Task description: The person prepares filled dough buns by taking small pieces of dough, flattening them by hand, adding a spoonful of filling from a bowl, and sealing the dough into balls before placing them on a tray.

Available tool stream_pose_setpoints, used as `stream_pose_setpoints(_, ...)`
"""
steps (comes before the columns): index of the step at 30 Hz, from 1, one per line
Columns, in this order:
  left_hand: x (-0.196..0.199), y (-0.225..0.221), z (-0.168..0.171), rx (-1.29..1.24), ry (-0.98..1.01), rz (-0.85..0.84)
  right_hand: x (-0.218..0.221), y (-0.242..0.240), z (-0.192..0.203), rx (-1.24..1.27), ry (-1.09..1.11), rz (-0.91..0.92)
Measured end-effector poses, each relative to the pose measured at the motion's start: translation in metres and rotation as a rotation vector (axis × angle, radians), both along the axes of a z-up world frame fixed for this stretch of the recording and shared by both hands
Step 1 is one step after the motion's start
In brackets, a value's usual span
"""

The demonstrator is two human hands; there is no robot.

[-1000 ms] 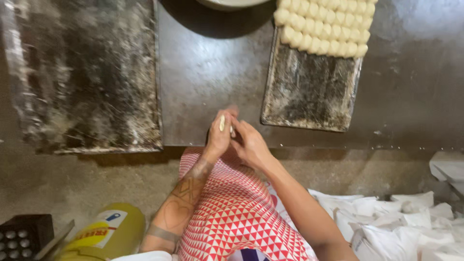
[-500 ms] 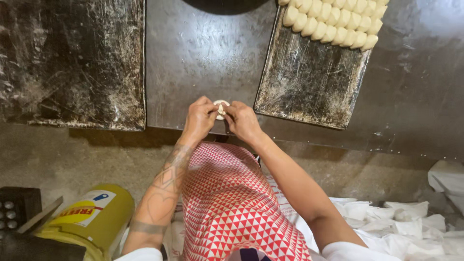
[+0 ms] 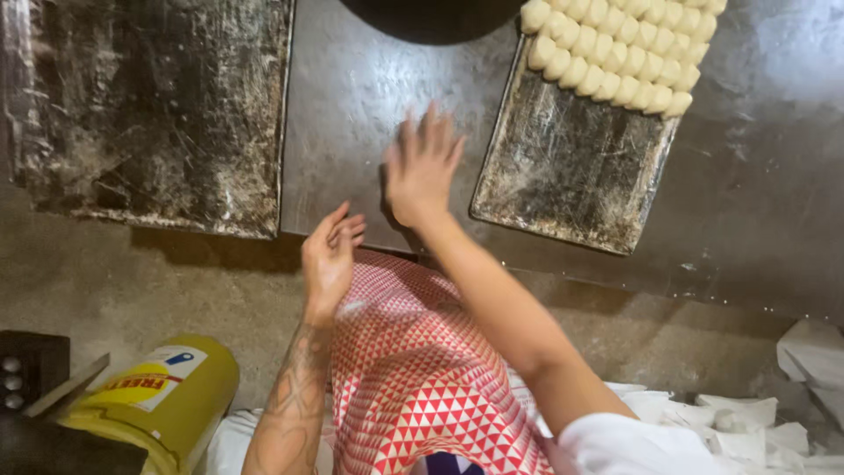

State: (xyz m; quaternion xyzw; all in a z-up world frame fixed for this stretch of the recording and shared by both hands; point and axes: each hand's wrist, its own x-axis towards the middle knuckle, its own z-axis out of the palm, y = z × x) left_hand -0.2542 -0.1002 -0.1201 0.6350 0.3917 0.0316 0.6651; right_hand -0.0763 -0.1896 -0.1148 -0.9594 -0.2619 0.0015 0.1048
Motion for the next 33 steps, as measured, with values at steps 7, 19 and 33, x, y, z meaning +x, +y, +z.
stream_pose_setpoints(7,0.05,-0.021,-0.008,0.409,-0.215,-0.231,-0.007,-0.005,-0.026,-0.039,0.201,0.119)
stream_pose_setpoints(19,0.079,0.049,0.025,0.154,-0.347,-0.887,-0.03,-0.127,0.042,0.747,0.572,-0.387)
stream_pose_setpoints(33,0.216,0.404,-0.009,1.161,0.516,-0.647,-0.112,-0.136,0.059,0.432,0.42,-0.7)
